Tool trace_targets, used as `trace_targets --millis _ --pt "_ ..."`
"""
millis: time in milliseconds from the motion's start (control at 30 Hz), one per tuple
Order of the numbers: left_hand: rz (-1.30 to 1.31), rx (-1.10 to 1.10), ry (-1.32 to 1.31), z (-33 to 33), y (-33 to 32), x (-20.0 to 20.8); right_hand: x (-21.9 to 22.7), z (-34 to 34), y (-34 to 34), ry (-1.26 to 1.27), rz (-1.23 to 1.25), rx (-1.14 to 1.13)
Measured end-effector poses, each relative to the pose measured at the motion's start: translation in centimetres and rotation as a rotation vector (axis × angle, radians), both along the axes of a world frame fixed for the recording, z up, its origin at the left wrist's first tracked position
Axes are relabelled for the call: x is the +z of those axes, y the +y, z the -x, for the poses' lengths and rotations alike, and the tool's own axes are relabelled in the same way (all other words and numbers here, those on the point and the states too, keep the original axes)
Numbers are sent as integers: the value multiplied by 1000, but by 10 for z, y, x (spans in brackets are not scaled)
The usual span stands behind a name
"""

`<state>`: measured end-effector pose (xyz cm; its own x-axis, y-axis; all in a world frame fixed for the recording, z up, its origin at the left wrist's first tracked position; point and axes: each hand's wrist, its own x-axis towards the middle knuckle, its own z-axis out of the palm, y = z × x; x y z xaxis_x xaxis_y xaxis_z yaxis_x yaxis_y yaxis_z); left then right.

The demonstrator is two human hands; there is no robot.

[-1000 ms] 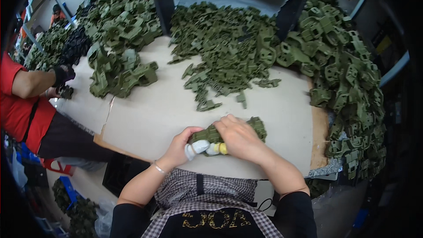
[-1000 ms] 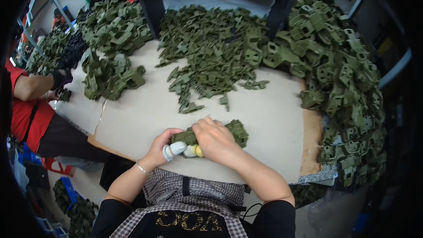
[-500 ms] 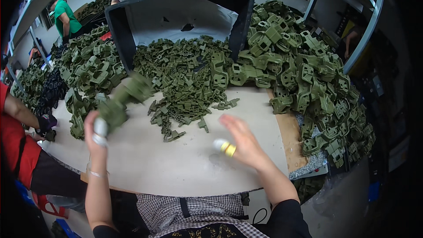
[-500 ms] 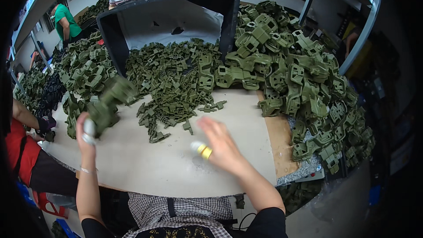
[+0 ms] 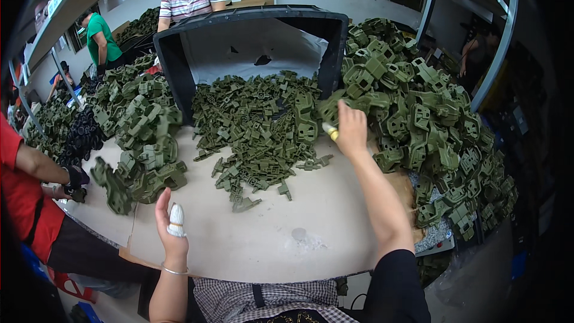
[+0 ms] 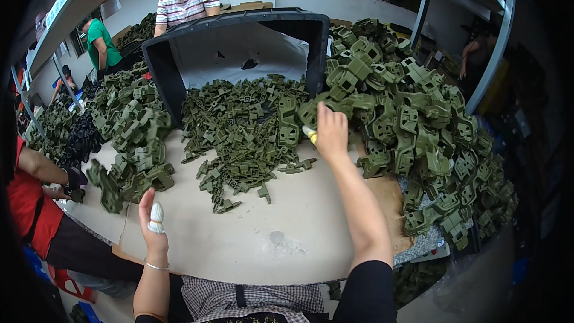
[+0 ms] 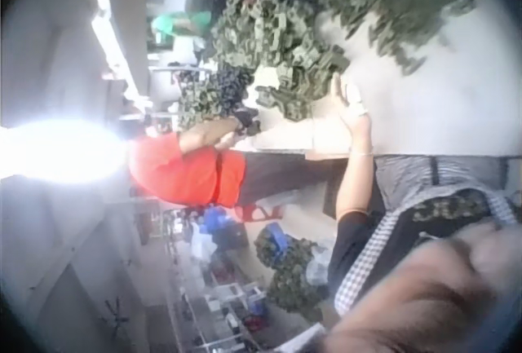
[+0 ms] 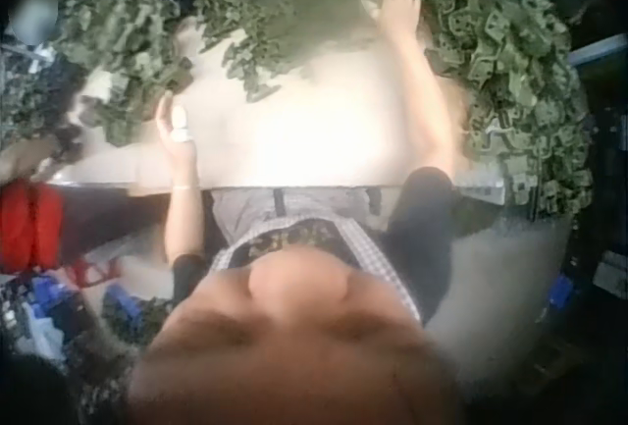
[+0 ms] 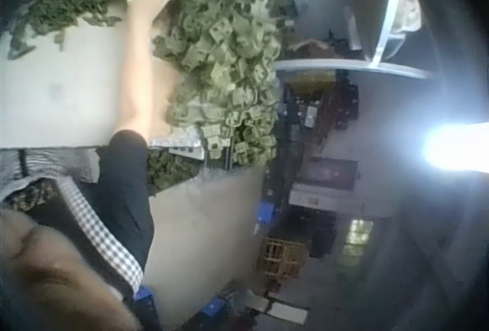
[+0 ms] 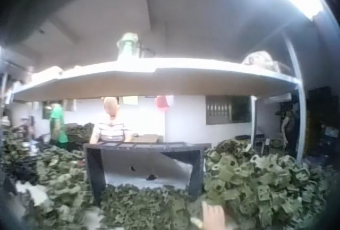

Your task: The person assembles plastic toy parts by picking up components from the table and fitting and pressing the pieces together by hand.

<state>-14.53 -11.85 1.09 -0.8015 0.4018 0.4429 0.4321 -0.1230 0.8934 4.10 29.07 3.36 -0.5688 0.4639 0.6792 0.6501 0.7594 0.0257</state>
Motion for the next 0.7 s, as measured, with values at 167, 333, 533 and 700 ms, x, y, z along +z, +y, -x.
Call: trace_targets --millis 167,333,533,700 --pt "-55 -175 -194 -23 4 15 23 -38 -27 595 1122 528" --pt "-169 -702 -590 -87 46 9 -19 -54 -133 351 1400 1101" --pt "-146 -766 -794 -131 66 -23 -25 -43 -220 559 1688 824" --pt "-373 -681 -925 -138 52 -15 -12 -29 -231 498 1640 833"
